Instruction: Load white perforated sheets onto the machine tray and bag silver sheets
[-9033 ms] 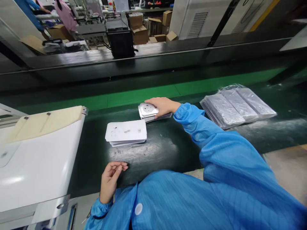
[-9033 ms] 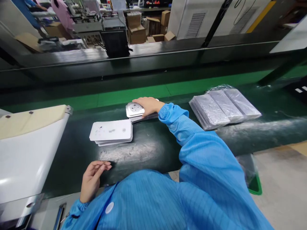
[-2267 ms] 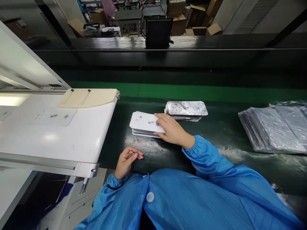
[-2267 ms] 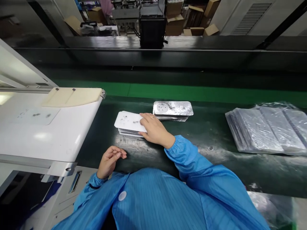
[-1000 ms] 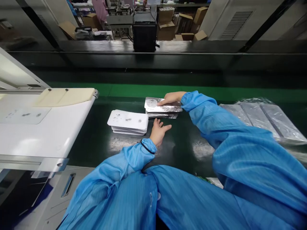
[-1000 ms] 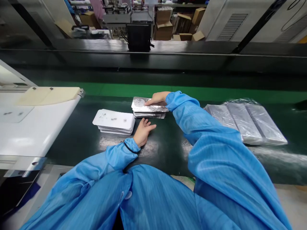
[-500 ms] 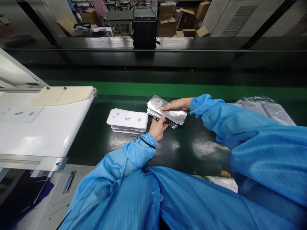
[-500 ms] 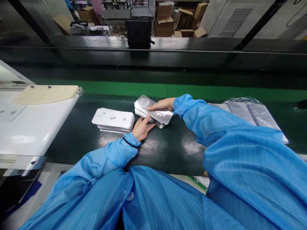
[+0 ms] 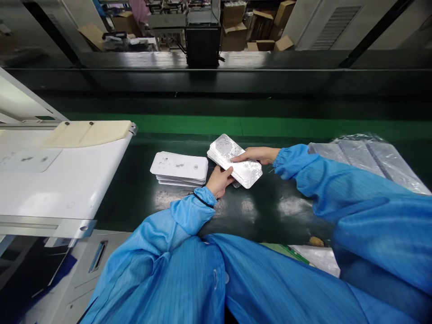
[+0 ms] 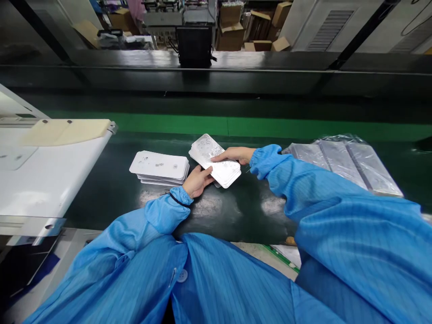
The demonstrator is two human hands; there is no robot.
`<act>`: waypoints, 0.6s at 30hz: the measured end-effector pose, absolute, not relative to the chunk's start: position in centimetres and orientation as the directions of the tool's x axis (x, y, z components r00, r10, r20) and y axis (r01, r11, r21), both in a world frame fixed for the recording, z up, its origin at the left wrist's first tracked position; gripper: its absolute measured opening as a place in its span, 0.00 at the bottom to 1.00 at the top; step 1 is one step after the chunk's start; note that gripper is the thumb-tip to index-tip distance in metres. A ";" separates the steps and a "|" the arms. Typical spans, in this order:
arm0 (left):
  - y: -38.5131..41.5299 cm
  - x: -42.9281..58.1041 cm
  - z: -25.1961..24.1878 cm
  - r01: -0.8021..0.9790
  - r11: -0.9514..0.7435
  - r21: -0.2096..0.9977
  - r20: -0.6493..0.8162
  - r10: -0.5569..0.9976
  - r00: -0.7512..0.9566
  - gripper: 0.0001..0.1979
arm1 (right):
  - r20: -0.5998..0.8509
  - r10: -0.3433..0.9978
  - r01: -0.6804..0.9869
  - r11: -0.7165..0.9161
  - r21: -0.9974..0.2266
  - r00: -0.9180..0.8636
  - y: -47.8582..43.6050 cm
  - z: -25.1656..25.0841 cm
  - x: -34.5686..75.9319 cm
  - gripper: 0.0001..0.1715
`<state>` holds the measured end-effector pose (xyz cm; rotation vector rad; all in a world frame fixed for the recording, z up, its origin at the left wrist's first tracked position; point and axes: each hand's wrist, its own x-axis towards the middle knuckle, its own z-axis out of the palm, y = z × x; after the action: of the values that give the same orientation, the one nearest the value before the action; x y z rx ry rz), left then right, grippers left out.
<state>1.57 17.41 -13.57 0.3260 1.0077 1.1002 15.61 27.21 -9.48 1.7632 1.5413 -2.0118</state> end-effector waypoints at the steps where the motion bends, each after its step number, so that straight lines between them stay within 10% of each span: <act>1: 17.4 1.5 -13.5 -0.581 0.462 0.670 -0.510 0.855 0.091 0.19 | -0.774 0.528 0.593 -0.515 -0.619 -0.350 27.1 -9.6 15.7 0.20; 18: 17.3 2.5 -14.6 -0.369 0.439 0.819 -0.445 0.892 0.074 0.26 | -0.689 0.687 0.298 -0.624 -0.722 -0.230 24.0 -10.9 21.7 0.10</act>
<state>2.52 17.31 -14.61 0.5848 1.1226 1.0323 21.69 23.96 -10.90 2.0926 1.4169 -2.3242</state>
